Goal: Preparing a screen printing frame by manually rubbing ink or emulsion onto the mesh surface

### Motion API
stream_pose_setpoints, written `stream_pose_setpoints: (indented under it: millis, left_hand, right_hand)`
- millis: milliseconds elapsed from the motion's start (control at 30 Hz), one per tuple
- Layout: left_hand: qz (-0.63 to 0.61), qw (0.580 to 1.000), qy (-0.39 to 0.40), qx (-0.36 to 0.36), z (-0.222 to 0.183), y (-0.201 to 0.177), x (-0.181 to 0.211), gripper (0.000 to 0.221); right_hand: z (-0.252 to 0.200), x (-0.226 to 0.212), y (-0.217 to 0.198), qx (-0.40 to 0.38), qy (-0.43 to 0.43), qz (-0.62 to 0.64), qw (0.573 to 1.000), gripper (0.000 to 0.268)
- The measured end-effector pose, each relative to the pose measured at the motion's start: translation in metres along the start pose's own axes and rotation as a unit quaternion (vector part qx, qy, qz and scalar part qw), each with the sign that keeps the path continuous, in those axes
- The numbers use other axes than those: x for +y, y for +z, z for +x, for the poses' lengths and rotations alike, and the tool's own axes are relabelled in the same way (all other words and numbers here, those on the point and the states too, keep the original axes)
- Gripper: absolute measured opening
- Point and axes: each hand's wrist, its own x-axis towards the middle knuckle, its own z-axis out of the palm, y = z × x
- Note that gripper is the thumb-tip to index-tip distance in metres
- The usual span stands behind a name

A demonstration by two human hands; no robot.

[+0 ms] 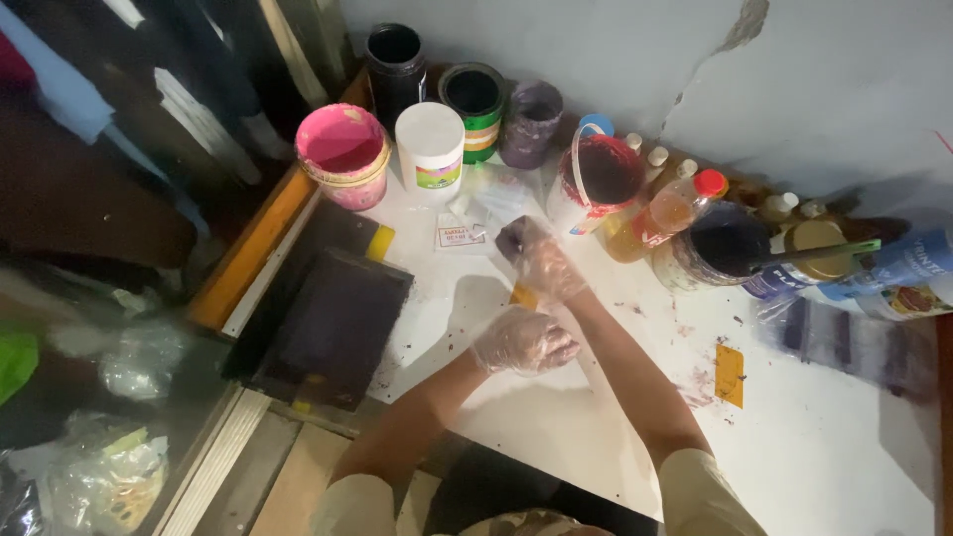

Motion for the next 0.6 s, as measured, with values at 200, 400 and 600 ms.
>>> stream_pose_setpoints:
  millis: [200,400,600]
  left_hand:
    - [-0.052,0.989,-0.106,0.088,-0.013,0.014,-0.018,0.019]
    - [-0.087,0.962,-0.248,0.073,0.006,-0.013,-0.018,0.014]
    - [-0.137,0.93,-0.332,0.085,0.003,-0.007,-0.021,0.013]
  right_hand:
    - [-0.005,0.02,-0.042,0.001,0.158,0.432,0.888,0.011]
    - [-0.022,0.026,-0.086,-0.008,0.119,0.616,0.779,0.021]
    - [-0.038,0.027,-0.135,-0.019,0.148,0.537,0.83,0.016]
